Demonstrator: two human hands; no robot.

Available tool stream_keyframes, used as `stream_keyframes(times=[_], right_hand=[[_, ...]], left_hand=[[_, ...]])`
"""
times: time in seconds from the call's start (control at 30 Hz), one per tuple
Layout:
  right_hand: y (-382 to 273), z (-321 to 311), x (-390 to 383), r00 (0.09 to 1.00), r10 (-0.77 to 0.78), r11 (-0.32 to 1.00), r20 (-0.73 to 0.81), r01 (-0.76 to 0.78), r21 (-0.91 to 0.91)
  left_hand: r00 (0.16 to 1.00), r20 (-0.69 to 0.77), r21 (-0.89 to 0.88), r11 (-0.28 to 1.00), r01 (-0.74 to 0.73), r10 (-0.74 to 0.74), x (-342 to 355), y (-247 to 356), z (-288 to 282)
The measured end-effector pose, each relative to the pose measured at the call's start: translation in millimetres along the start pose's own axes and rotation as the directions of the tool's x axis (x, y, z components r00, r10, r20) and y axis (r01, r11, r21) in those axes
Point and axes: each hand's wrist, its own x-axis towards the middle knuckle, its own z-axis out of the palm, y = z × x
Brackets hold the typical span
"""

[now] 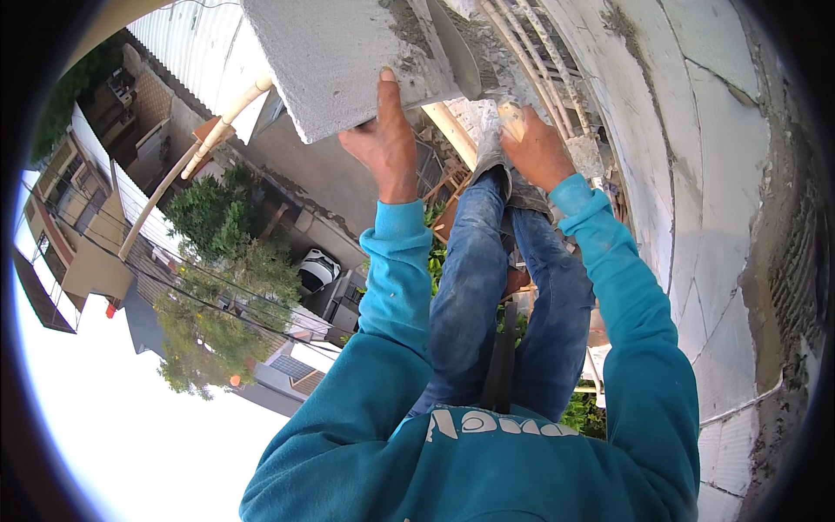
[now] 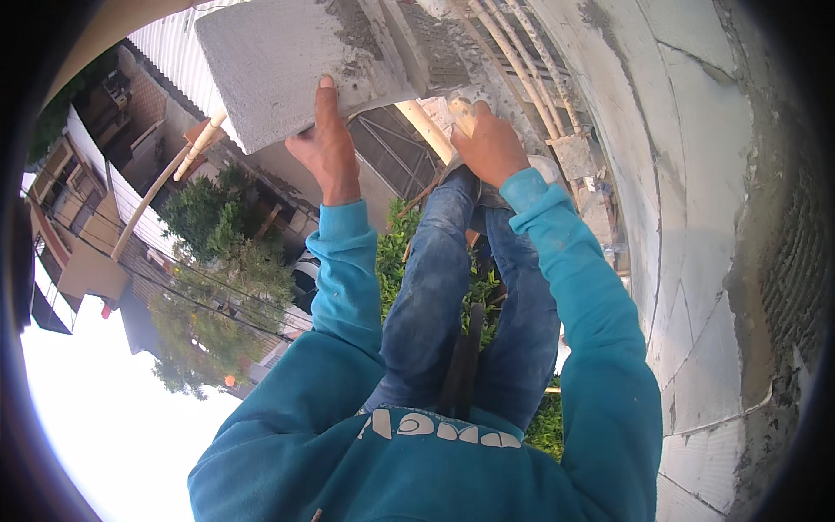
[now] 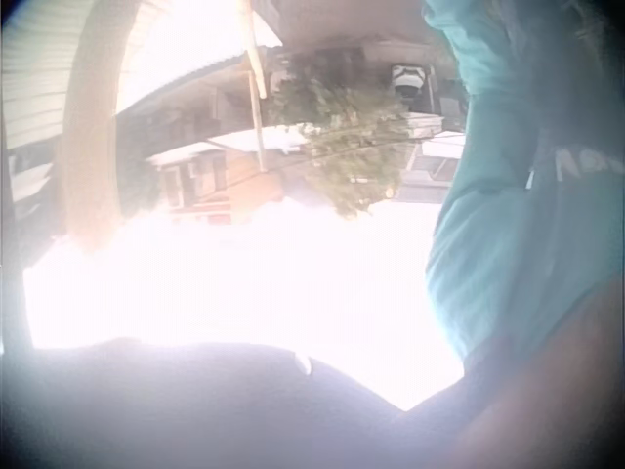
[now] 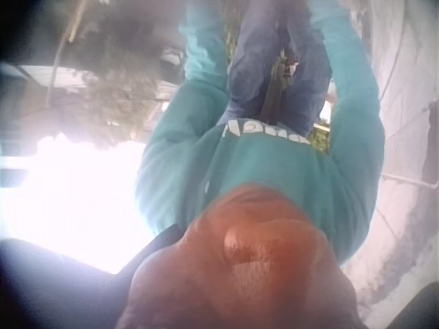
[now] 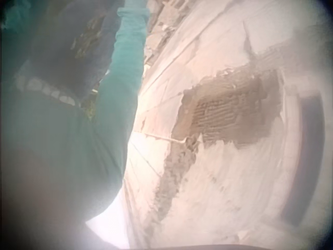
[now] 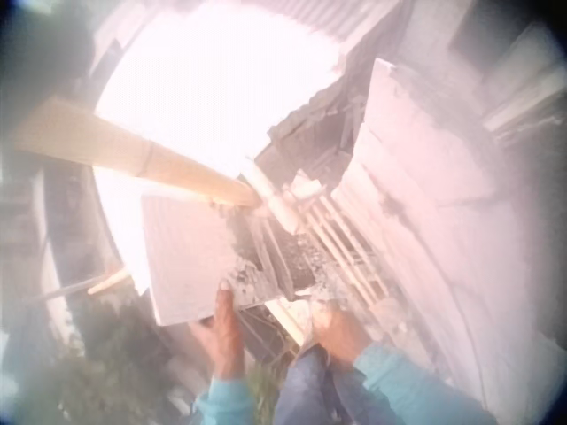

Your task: The person scoops cement from a bucket with a trowel and applies it to a wall surface. They spread and smooth the cement across the wall using the trowel, then scrape excess material back into the bucket. The person repeats this process, working on different sections of the wall.

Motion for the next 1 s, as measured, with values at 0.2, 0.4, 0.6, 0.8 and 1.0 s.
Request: stream_keyframes(times=[0.2,0.4,0.6,0.8,1.0], right_hand=[[-68.7,-52.4,-1.9,0.936,-0.032,0.915,-0.351,0.169,0.367],[8.4,1.1,37.1,0.992,-0.054,0.998,-0.114,0.058,0.029],[-76.6,-54.0,6.0,0.899,-0.068,0.771,-0.432,0.322,0.549],[-29.9,-24.0,39.3,0.997,-0.059,0.995,-0.048,0.063,0.083],[5.3,-16.4,4.2,0.985,0.147,0.922,-0.095,-0.102,0.373]], left_hand=[[0.999,0.0,0.042,0.999,0.034,-0.035,3.5,-5.9,-7.2],[0.997,0.079,0.083,0.997,0.008,-0.014,2.3,11.2,-3.0],[0.997,0.034,0.07,0.995,0.069,-0.071,1.2,2.2,-6.8],[0.998,0.032,0.061,0.996,0.059,-0.061,2.4,6.2,-2.1],[0.998,-0.023,0.113,0.991,0.066,-0.064,0.4,-2.3,-7.9]])
